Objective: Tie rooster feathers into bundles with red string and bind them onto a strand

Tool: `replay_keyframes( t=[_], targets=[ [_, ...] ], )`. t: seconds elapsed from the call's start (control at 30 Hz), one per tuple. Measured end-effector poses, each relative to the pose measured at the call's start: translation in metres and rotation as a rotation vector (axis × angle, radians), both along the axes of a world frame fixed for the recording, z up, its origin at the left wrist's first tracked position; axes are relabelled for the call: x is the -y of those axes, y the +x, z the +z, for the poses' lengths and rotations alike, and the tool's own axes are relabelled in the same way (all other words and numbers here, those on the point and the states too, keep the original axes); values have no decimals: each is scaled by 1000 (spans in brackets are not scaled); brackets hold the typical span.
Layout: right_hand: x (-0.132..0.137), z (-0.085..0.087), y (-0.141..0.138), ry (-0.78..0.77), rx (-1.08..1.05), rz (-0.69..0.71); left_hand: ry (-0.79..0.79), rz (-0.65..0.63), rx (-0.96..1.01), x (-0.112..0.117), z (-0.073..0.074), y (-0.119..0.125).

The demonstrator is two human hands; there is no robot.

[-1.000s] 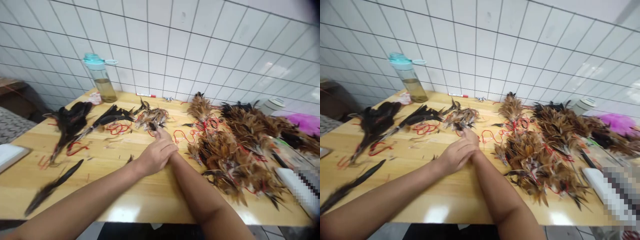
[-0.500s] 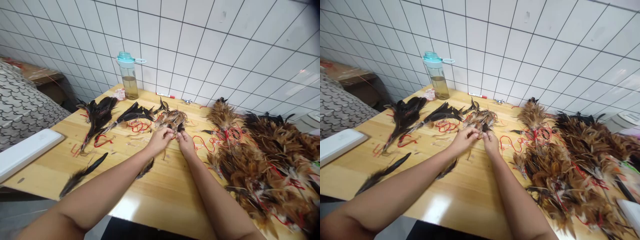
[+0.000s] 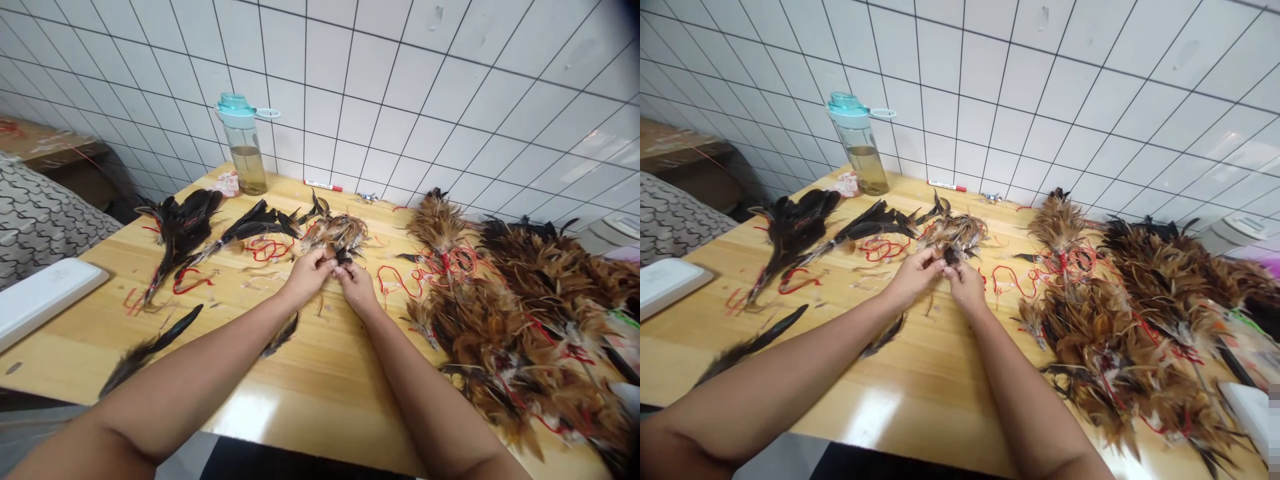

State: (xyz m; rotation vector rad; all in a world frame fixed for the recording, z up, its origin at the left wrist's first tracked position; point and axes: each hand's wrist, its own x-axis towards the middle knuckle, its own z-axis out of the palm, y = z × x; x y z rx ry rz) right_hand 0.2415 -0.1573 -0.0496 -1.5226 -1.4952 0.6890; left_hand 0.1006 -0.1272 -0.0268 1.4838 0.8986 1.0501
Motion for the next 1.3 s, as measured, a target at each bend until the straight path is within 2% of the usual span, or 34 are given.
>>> replay_keyframes(
  t=[0.1, 0.3, 0.57, 0.67, 0.8, 0.9, 0.97, 1.1, 1.2, 1.3],
  targets=[
    [0, 1, 1, 5, -84, -9, 13, -21, 10, -4, 1, -3],
    [0, 9, 3, 11, -191, -71, 113, 84, -92, -9, 13, -14],
    [1, 8, 4, 38, -126, -52, 261, 54, -298, -9, 14, -20],
    [2, 9, 4, 43, -104, -42, 349, 23, -394, -8, 27, -26],
    [2, 10, 5, 51, -68, -45, 460, -120, -648, 6, 58, -47],
    [2, 8, 5, 51, -48, -48, 390, -284, -857, 24, 76, -71],
    [1, 7, 5, 50, -39, -49, 303, -366, -932, 37, 81, -86],
    [1, 6, 4, 53, -18, -43, 190, -381, -1108, 64, 80, -100],
    [1, 7, 4, 56, 16, -59, 224, -382, -1266, 79, 72, -98],
    [1, 7, 3, 54, 49, -65, 275, -419, -1322, 87, 62, -95]
  ],
)
